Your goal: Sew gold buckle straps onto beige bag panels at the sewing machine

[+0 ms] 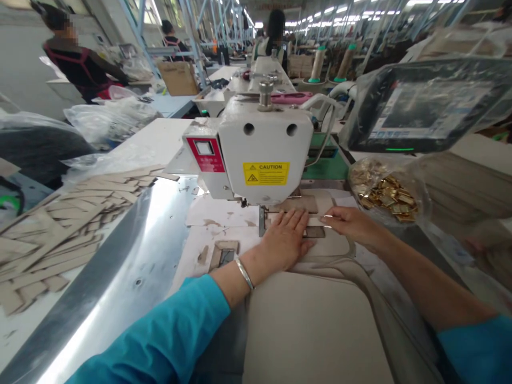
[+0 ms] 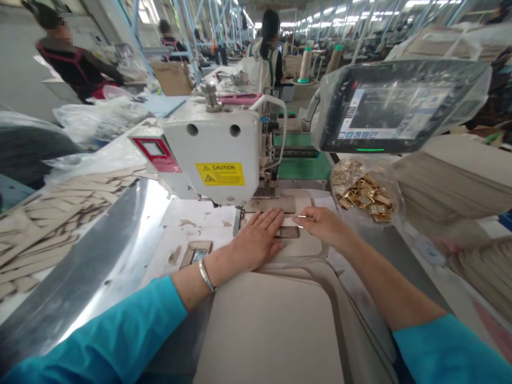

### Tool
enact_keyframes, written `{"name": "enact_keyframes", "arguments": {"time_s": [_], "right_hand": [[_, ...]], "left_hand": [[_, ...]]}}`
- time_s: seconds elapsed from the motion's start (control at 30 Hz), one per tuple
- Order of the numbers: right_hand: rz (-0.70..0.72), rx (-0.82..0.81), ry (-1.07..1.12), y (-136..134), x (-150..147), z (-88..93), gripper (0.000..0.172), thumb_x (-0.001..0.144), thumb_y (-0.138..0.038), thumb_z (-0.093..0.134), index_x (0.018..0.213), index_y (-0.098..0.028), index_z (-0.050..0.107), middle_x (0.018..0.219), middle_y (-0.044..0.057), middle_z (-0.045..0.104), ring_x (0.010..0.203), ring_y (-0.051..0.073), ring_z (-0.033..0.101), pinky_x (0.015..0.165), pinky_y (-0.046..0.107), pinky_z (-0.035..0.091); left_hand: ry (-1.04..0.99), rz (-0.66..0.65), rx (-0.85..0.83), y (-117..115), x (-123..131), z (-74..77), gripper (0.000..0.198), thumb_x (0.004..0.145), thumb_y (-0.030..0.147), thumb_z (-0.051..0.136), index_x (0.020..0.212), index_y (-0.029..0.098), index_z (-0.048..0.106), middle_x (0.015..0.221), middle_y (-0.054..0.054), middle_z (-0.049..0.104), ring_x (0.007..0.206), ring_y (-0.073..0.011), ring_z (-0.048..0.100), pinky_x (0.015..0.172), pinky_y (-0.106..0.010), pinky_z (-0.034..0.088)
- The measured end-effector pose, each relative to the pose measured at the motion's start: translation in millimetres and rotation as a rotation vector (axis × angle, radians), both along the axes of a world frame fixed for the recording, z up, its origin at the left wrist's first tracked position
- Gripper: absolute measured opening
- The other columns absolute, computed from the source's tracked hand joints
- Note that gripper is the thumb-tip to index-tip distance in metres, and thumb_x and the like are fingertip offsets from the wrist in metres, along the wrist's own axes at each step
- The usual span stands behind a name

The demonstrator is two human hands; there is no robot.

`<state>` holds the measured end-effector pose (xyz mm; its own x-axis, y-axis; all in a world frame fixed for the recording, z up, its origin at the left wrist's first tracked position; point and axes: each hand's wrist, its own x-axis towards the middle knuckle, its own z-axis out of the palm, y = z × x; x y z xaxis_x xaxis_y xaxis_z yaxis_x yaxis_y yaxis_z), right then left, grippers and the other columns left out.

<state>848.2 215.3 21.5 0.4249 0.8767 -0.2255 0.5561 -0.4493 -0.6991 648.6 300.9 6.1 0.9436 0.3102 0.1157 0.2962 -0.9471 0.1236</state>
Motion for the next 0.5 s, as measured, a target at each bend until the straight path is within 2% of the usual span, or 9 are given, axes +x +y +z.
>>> {"name": "enact_keyframes", "arguments": {"time_s": [0.13,0.27,0.5], "right_hand": [[0.005,-0.034,-0.043,13.7,2.1,-5.5,0.041,0.074,-0.060,0.061,0.070,-0.019,0.062,0.051,-0.004,0.043,0.051,0.012,0.037,0.049,0.026,0.026],[0.019,-0.038,-0.044,22.9,-3.3,-0.7,0.044,0.072,-0.063,0.063,0.067,-0.019,0.062,0.052,-0.003,0.044,0.051,0.012,0.037,0.049,0.026,0.025],[0.043,-0.182,0.195,31.1,3.9,17.9,0.045,0.063,-0.062,0.073,0.067,-0.020,0.059,0.050,-0.004,0.041,0.047,0.008,0.030,0.047,0.026,0.019]], "left_hand": [[0.005,0.015,0.071,5.9,-0.8,-6.0,0.066,0.100,0.051,0.036,0.150,0.008,0.031,0.158,-0.012,0.030,0.147,-0.0267,0.026,0.121,-0.045,0.021],[-0.025,0.056,0.093,7.2,-1.3,-6.1,0.067,0.100,0.054,0.033,0.148,0.007,0.035,0.156,-0.012,0.035,0.146,-0.0269,0.029,0.121,-0.047,0.021],[-0.021,0.032,0.052,7.1,-4.1,-8.3,0.070,0.099,0.054,0.039,0.149,0.006,0.033,0.156,-0.013,0.035,0.145,-0.0270,0.031,0.119,-0.041,0.026]]}}
